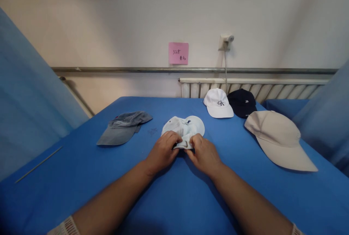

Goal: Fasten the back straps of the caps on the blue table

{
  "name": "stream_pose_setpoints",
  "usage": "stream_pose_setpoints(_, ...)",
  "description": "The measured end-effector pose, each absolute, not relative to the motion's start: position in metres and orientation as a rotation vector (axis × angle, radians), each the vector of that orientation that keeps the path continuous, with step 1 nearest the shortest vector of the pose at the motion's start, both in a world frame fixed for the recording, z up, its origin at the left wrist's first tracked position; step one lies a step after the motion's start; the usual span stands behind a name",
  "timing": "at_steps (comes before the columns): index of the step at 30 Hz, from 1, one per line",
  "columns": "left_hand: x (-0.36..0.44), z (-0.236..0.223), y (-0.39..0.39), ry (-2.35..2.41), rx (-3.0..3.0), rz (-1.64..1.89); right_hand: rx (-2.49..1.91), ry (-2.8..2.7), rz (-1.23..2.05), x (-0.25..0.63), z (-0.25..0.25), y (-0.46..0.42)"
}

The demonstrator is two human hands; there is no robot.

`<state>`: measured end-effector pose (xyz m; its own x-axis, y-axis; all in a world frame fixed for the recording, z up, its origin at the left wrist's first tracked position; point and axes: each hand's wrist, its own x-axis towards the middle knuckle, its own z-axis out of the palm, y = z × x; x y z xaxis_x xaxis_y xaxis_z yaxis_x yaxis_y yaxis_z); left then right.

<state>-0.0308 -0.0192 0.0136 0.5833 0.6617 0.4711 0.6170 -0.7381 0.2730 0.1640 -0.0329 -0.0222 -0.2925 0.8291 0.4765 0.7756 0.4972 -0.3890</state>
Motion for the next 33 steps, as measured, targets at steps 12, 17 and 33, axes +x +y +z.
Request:
stream_pose_setpoints(12, -0.027, 0.012, -0.024, 0.985, 2.907, 0.943, -1.323, -1.93, -0.155, 0.165, -0.03, -0.027)
stream_pose_setpoints(17, -0.029, 0.012, -0.022, 0.994, 2.907, 1.02, -1.289, -2.045, -0.037, 0.163, -0.022, -0.034)
stream_pose_setpoints(33, -0.044, 0.02, -0.009, 1.263, 2.375, 0.982, -1.432, -2.291, 0.358, 0.189, -0.019, -0.031)
